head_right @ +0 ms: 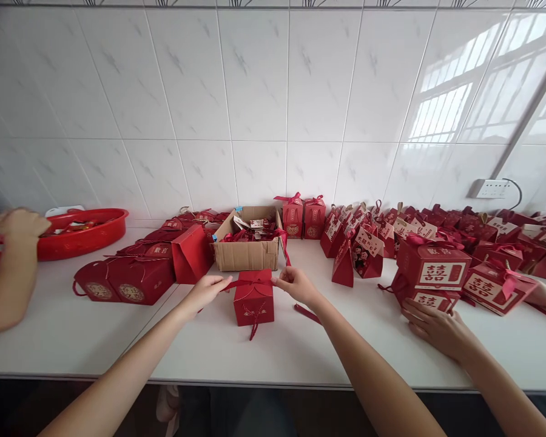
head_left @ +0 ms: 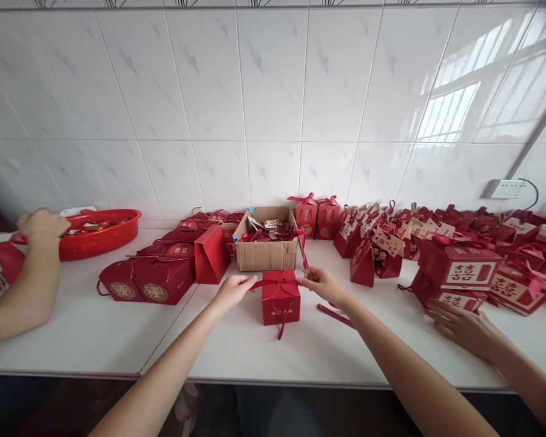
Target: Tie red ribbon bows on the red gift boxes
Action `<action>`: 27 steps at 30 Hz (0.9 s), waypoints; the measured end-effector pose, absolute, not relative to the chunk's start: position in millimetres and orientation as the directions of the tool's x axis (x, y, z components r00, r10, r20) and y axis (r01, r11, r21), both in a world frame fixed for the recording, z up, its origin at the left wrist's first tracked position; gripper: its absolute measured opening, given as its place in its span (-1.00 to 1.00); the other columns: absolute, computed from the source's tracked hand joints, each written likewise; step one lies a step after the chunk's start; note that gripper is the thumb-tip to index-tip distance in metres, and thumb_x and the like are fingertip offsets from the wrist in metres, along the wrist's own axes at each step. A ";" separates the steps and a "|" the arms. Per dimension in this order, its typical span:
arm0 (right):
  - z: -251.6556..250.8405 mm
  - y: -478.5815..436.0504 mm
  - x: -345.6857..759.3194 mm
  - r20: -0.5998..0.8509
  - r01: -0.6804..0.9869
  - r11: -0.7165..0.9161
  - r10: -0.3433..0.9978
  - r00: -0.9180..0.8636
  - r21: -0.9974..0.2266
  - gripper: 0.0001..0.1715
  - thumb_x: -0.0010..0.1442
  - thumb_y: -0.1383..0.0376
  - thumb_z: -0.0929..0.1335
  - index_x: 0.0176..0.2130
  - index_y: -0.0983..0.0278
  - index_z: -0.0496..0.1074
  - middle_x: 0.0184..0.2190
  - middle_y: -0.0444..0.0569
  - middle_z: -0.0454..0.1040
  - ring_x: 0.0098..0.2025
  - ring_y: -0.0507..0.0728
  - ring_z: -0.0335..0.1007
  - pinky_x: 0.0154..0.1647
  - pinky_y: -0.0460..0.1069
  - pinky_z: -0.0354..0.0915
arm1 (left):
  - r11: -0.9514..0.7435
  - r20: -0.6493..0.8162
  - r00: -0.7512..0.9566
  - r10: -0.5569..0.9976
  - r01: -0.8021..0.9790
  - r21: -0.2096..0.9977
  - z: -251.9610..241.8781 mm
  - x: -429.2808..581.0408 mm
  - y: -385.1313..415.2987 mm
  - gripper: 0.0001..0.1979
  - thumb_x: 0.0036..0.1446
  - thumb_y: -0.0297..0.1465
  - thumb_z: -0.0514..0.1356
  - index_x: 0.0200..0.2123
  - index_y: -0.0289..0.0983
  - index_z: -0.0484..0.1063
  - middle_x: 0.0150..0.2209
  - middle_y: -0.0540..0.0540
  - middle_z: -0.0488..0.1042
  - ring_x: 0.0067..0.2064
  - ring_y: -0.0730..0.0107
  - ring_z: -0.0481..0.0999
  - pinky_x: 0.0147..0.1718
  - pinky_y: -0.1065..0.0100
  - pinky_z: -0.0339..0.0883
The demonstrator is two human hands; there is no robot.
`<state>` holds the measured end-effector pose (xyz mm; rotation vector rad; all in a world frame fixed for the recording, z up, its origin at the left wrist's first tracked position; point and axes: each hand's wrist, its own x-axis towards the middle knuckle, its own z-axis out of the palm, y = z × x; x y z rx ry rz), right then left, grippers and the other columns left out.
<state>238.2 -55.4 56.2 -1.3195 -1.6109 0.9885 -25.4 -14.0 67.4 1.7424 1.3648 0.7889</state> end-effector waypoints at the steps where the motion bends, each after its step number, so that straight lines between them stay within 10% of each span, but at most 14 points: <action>1: 59.6 -56.7 240.8 0.107 0.350 0.149 0.985 -0.136 -0.925 -0.49 0.03 -0.10 0.36 -0.46 0.26 0.20 -0.54 -0.21 0.17 -0.49 -0.03 0.02 -0.46 -0.09 -0.02 | -0.108 -0.024 0.249 0.968 0.502 0.858 69.8 -28.0 -13.2 -0.54 -0.14 0.05 0.19 -0.58 -0.26 0.31 -0.62 0.07 0.16 -0.52 0.44 0.14 -0.53 0.40 -0.08; 7: 74.2 -56.5 249.0 0.027 0.410 0.096 0.985 -0.171 -0.907 -0.48 0.08 -0.13 0.32 -0.45 0.29 0.33 -0.56 -0.15 0.30 -0.50 -0.01 0.13 -0.46 -0.07 0.06 | -0.004 -0.248 0.406 0.880 0.528 0.849 88.2 -35.4 -10.8 -0.54 -0.23 0.02 0.28 -0.57 -0.28 0.35 -0.62 0.05 0.23 -0.61 0.54 -0.02 -0.58 0.38 -0.22; 14: 67.4 -52.8 243.0 -0.117 0.424 0.009 0.956 -0.269 -0.906 -0.35 0.05 -0.21 0.31 -0.53 0.33 0.41 -0.56 0.00 0.45 -0.51 0.06 0.30 -0.45 -0.03 0.16 | -0.065 -0.129 0.368 0.921 0.473 0.879 83.3 -24.6 -11.4 -0.46 -0.18 0.06 0.28 -0.66 -0.26 0.17 -0.62 0.10 0.09 -0.54 0.50 0.02 -0.52 0.39 -0.13; 23: 84.2 -63.5 230.8 0.224 0.087 0.273 0.903 -0.368 -0.958 -0.54 0.08 -0.08 0.38 -0.44 0.26 0.52 0.03 0.04 0.41 0.09 0.17 0.28 0.03 0.02 0.20 | -0.130 -0.007 0.286 0.958 0.457 0.880 70.7 -22.2 -5.4 -0.49 -0.19 -0.01 0.30 -0.64 -0.23 0.11 -0.61 0.11 0.06 -0.51 0.46 0.10 -0.49 0.40 -0.04; 27: 82.7 -58.6 207.5 0.309 -0.072 0.301 0.935 -0.174 -0.951 -0.61 0.01 -0.02 0.44 -0.51 0.27 0.55 -0.23 0.03 0.53 -0.04 0.21 0.38 -0.05 0.04 0.26 | -0.136 -0.012 0.303 0.953 0.463 0.876 72.2 -18.5 -8.6 -0.51 -0.18 0.00 0.30 -0.64 -0.24 0.17 -0.61 0.09 0.15 -0.50 0.46 0.13 -0.49 0.40 -0.04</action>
